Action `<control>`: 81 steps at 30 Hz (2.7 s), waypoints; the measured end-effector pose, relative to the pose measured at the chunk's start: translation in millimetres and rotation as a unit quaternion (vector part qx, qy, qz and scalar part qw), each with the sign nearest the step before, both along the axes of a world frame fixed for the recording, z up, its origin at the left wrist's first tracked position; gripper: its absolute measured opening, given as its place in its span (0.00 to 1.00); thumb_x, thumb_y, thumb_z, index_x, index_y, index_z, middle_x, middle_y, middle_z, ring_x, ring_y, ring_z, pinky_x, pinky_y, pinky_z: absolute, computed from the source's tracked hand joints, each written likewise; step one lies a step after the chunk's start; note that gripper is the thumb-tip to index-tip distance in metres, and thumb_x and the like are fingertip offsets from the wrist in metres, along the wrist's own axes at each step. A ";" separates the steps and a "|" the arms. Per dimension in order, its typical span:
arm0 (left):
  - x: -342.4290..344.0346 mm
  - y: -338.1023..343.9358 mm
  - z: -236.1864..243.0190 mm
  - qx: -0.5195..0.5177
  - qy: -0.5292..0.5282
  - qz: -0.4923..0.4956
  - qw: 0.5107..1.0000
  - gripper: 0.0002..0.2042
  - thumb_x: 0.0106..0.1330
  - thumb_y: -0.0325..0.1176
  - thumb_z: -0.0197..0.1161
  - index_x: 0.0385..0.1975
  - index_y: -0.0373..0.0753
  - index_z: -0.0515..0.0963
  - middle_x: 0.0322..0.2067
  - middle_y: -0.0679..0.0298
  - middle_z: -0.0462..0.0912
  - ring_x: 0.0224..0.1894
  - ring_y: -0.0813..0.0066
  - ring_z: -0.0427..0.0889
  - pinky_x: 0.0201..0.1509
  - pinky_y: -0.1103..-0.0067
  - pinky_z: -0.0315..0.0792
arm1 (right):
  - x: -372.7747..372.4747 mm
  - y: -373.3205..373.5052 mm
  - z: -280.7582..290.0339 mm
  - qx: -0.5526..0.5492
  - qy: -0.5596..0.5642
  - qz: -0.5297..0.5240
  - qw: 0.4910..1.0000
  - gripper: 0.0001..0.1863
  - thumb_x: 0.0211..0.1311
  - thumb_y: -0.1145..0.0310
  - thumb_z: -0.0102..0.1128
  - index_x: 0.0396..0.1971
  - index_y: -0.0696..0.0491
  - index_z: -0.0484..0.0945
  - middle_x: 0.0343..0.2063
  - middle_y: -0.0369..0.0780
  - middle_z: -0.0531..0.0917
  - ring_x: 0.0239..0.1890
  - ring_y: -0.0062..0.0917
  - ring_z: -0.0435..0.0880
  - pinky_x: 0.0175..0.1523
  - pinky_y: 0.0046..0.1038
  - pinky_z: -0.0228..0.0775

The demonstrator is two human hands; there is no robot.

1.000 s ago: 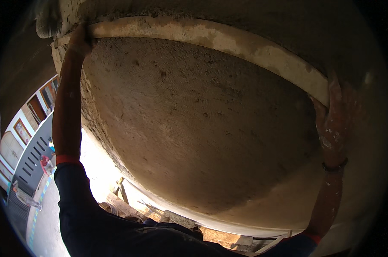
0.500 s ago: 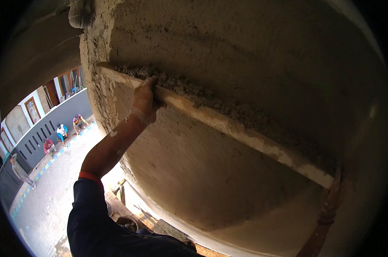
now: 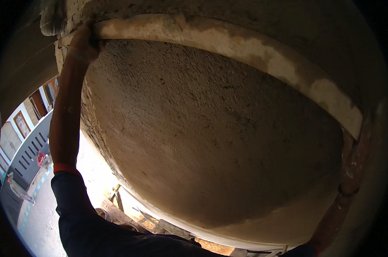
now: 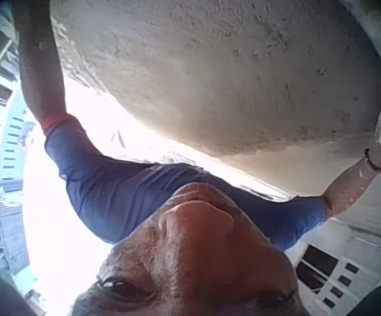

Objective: The person applies wet plaster to a curved wall section using a long wooden screed board, leveling the surface by sliding the board across the material and then using a hand trowel to smooth smaller areas and edges.

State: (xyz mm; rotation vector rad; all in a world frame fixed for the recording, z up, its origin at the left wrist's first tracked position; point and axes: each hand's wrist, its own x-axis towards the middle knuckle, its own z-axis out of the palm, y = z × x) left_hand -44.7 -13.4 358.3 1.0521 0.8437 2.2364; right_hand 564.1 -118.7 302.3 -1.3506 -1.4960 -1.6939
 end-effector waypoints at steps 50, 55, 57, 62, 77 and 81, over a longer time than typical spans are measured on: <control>103.4 -156.8 -434.3 -0.113 -0.350 -0.146 0.918 0.14 0.63 0.36 0.51 0.45 0.37 0.71 0.41 0.61 0.77 0.40 0.66 0.79 0.41 0.69 0.76 | 76.4 -102.8 -205.4 -0.126 0.257 0.265 0.921 0.37 0.53 0.53 0.54 0.59 0.57 0.55 0.57 0.54 0.58 0.55 0.45 0.60 0.57 0.48 0.54; 105.8 -178.7 -474.6 -0.145 -0.392 -0.127 0.900 0.13 0.63 0.35 0.51 0.44 0.36 0.71 0.38 0.61 0.78 0.37 0.67 0.80 0.37 0.71 0.77 | 71.8 -92.8 -183.6 -0.186 0.212 0.416 0.865 0.29 0.60 0.63 0.49 0.58 0.59 0.54 0.54 0.56 0.63 0.49 0.45 0.67 0.52 0.46 0.58; 113.8 -192.8 -485.3 -0.137 -0.400 -0.105 0.900 0.12 0.64 0.36 0.50 0.42 0.37 0.73 0.37 0.62 0.79 0.37 0.68 0.80 0.38 0.71 0.77 | 120.4 -80.4 -208.7 -0.202 0.408 0.510 0.730 0.32 0.62 0.56 0.47 0.59 0.61 0.54 0.60 0.53 0.57 0.52 0.41 0.68 0.51 0.42 0.63; 152.1 -240.6 -527.7 -0.204 -0.473 -0.023 0.857 0.12 0.64 0.35 0.50 0.41 0.36 0.73 0.37 0.61 0.79 0.37 0.68 0.80 0.41 0.68 0.76 | 89.9 -67.3 -185.9 -0.217 0.310 0.326 0.866 0.34 0.58 0.52 0.53 0.55 0.64 0.60 0.54 0.52 0.65 0.50 0.39 0.71 0.50 0.37 0.66; 103.2 -294.6 -699.1 -0.119 -0.630 -0.115 0.759 0.19 0.67 0.40 0.43 0.49 0.32 0.66 0.47 0.51 0.73 0.49 0.51 0.73 0.56 0.58 0.65 | -177.8 -52.8 -108.8 -0.186 -0.228 0.326 0.898 0.19 0.65 0.60 0.45 0.47 0.60 0.69 0.46 0.50 0.74 0.47 0.41 0.75 0.51 0.35 0.70; 75.1 -318.3 -746.1 -0.053 -0.688 -0.053 0.722 0.23 0.68 0.44 0.40 0.52 0.30 0.63 0.49 0.47 0.71 0.52 0.50 0.70 0.60 0.58 0.61 | -291.2 -59.7 -146.2 -0.171 -0.184 0.522 0.815 0.19 0.65 0.60 0.44 0.44 0.61 0.70 0.45 0.52 0.73 0.45 0.42 0.76 0.47 0.34 0.74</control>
